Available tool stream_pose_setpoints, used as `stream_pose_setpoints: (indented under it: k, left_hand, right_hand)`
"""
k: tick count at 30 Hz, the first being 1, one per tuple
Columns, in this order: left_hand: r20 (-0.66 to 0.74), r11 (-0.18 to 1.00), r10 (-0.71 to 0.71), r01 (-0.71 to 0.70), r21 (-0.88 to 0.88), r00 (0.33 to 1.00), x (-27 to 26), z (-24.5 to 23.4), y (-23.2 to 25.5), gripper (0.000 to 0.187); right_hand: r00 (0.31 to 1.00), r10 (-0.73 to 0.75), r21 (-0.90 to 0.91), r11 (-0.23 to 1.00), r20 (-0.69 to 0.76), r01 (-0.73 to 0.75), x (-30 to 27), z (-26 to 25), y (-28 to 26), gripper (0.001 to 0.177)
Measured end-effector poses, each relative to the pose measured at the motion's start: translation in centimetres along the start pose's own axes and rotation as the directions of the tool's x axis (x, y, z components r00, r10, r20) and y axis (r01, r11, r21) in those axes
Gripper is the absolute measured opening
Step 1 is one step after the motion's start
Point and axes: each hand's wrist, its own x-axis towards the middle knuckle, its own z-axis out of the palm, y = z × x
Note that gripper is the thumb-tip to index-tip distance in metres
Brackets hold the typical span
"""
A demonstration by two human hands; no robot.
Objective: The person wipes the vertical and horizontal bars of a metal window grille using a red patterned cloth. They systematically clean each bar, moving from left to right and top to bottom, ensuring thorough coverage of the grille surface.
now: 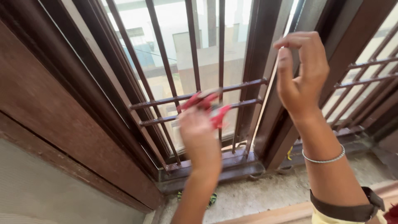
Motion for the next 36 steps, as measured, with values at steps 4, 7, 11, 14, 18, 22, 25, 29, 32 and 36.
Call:
stream_pose_setpoints:
  k: [4,7,11,14,18,22,25,29,32,36]
  left_hand:
    - [-0.483,0.948,-0.188,0.029,-0.318,0.855,2.1,-7.6,-5.1,0.066]
    - [-0.659,0.874,-0.287,-0.092,-0.478,0.695,10.0,-7.9,-6.9,0.073]
    - [-0.798,0.907,-0.299,-0.104,-0.409,0.523,22.7,-4.0,-7.3,0.074]
    - [-0.767,0.878,-0.380,-0.059,-0.475,0.517,25.4,-0.9,-7.7,0.067]
    - [-0.782,0.907,-0.287,-0.104,-0.407,0.554,24.8,-0.3,-9.3,0.066]
    - [-0.772,0.934,-0.257,-0.054,-0.352,0.581,23.6,-0.7,-9.4,0.066]
    - [-0.748,0.941,-0.266,-0.005,-0.338,0.608,22.6,-1.1,-9.4,0.069]
    - [-0.696,0.925,-0.306,0.032,-0.378,0.649,21.1,-0.7,-9.2,0.067]
    - [-0.655,0.919,-0.322,0.061,-0.388,0.683,20.3,0.0,-9.2,0.062]
    - [-0.636,0.924,-0.321,0.084,-0.374,0.702,18.3,1.0,-9.2,0.063]
  right_hand:
    - [0.992,-0.122,-0.197,0.974,-0.036,0.113,1.0,6.0,2.3,0.073]
    - [0.985,-0.170,-0.322,0.931,0.035,0.172,1.6,11.2,3.2,0.106]
    - [0.992,-0.116,-0.240,0.963,0.049,0.124,0.9,12.0,4.0,0.106]
    - [0.990,-0.134,-0.201,0.970,0.039,0.139,1.0,12.3,4.8,0.101]
    - [0.990,-0.134,-0.121,0.983,0.033,0.137,1.1,12.6,5.1,0.089]
    - [0.991,-0.126,-0.118,0.984,0.042,0.130,0.9,12.7,5.2,0.073]
    - [0.991,-0.130,-0.148,0.980,0.026,0.132,0.8,12.7,4.7,0.064]
    - [0.994,-0.096,-0.276,0.955,0.043,0.104,0.6,12.2,4.3,0.064]
    - [0.995,-0.098,-0.284,0.953,0.030,0.103,0.5,12.1,4.3,0.062]
    - [0.992,-0.124,-0.273,0.955,-0.003,0.118,0.6,12.3,4.3,0.072]
